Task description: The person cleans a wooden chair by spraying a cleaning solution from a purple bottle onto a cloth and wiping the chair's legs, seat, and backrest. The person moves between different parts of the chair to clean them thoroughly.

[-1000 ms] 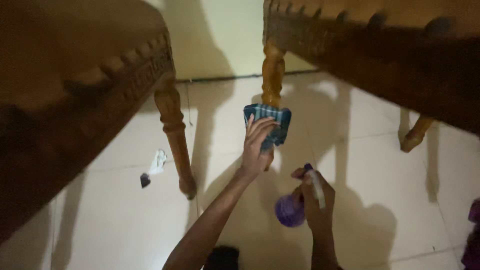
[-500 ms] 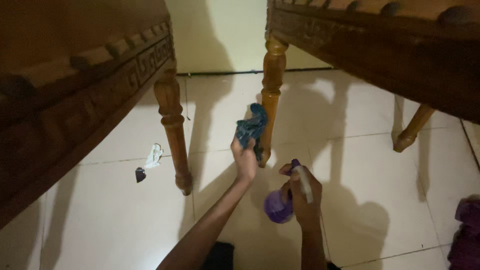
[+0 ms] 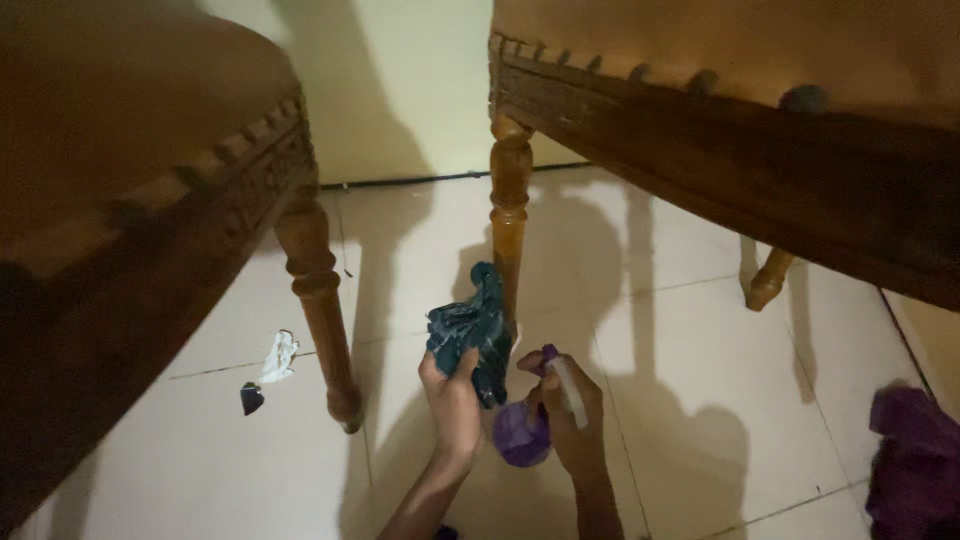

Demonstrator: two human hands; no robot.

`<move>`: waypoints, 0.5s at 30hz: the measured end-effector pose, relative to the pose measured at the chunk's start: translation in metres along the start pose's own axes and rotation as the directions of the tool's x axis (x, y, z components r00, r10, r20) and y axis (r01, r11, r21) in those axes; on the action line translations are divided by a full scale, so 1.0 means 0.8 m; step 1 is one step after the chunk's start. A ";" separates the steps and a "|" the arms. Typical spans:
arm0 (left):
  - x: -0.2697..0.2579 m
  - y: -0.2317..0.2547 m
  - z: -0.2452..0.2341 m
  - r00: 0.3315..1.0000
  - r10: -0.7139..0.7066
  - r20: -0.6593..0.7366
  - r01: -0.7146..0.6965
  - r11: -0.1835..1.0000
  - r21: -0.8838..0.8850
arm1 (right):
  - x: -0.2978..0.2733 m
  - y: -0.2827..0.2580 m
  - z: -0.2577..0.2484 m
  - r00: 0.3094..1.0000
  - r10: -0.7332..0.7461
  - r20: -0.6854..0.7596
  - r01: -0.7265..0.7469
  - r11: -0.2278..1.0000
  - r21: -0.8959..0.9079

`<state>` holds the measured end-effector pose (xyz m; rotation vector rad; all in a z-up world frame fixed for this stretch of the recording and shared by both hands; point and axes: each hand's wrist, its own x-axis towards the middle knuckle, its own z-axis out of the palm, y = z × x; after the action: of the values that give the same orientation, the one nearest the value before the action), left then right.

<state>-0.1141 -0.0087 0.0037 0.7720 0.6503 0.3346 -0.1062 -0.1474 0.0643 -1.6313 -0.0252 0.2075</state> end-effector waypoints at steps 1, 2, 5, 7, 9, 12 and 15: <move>0.001 0.004 0.000 1.000 0.016 -0.007 -0.015 0.998 0.056 | 0.000 0.002 0.000 1.000 0.002 0.012 -0.002 1.000 -0.030; 0.003 0.008 0.001 0.999 0.032 -0.012 -0.030 0.993 0.113 | 0.003 0.004 0.000 1.000 -0.005 0.009 0.005 0.999 -0.042; -0.004 0.019 0.006 0.995 0.094 0.023 -0.096 0.986 0.136 | 0.001 0.010 -0.002 1.000 -0.004 0.005 0.004 0.997 -0.077; -0.007 0.030 0.009 0.989 0.128 0.071 -0.135 0.985 0.103 | -0.003 0.012 0.006 1.000 0.000 0.002 0.000 0.996 -0.095; -0.009 0.037 0.007 0.983 0.131 0.126 -0.141 0.987 0.073 | -0.007 0.015 0.015 0.999 -0.031 0.022 0.032 0.998 -0.049; -0.008 0.038 0.006 0.978 0.155 0.139 -0.172 0.979 0.112 | -0.008 0.012 0.011 0.996 -0.086 0.018 0.085 0.996 0.010; -0.004 0.038 0.005 1.000 0.001 -0.003 0.000 0.992 0.129 | -0.012 0.009 0.012 0.999 0.001 -0.044 -0.004 0.998 -0.058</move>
<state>-0.1155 0.0083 0.0297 0.8947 0.6792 0.2961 -0.1180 -0.1399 0.0579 -1.6939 0.0044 0.1739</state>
